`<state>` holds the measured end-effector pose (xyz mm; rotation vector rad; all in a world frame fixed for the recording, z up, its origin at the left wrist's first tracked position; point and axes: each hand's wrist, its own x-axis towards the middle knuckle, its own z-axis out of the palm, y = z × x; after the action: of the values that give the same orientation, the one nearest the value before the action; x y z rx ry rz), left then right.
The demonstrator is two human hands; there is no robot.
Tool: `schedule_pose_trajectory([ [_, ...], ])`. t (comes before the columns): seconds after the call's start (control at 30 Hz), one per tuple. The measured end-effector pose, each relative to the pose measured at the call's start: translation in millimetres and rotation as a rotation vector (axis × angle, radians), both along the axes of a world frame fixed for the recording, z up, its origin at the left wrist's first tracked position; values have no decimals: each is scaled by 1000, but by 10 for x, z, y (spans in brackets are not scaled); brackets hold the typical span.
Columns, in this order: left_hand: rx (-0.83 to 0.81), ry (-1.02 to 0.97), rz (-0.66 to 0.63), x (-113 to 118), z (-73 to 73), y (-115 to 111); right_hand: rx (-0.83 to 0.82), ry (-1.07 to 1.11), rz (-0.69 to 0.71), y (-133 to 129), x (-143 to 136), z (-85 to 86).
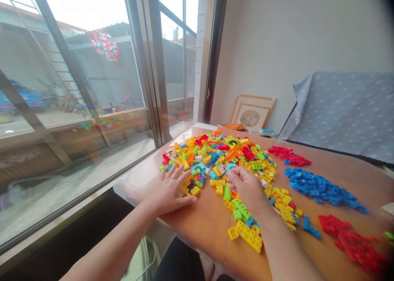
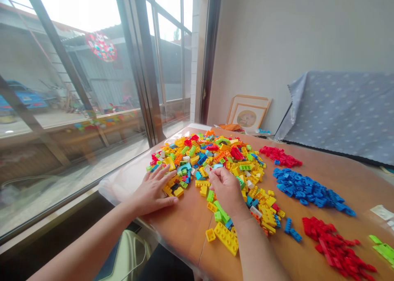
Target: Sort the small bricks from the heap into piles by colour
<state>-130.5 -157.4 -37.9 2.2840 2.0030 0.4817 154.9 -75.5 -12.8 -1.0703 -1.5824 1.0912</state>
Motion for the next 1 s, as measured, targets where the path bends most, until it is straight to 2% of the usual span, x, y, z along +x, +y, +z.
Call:
schedule_pose_trajectory([
  [0.2, 48, 4, 16, 452, 81, 132, 75, -114, 22, -1, -41, -80],
  [0.43, 93, -39, 33, 813, 9, 298, 216, -239, -17, 20, -55, -130],
  [0.57, 118, -62, 38, 918, -21, 373, 268, -261, -39, 39, -53, -164],
  [0.77, 114, -103, -40, 1047, 26, 457, 331, -293, -52, 83, -29, -200],
  [1.0, 160, -100, -68, 1037, 31, 418, 338, -321, -76, 81, -7, -182],
])
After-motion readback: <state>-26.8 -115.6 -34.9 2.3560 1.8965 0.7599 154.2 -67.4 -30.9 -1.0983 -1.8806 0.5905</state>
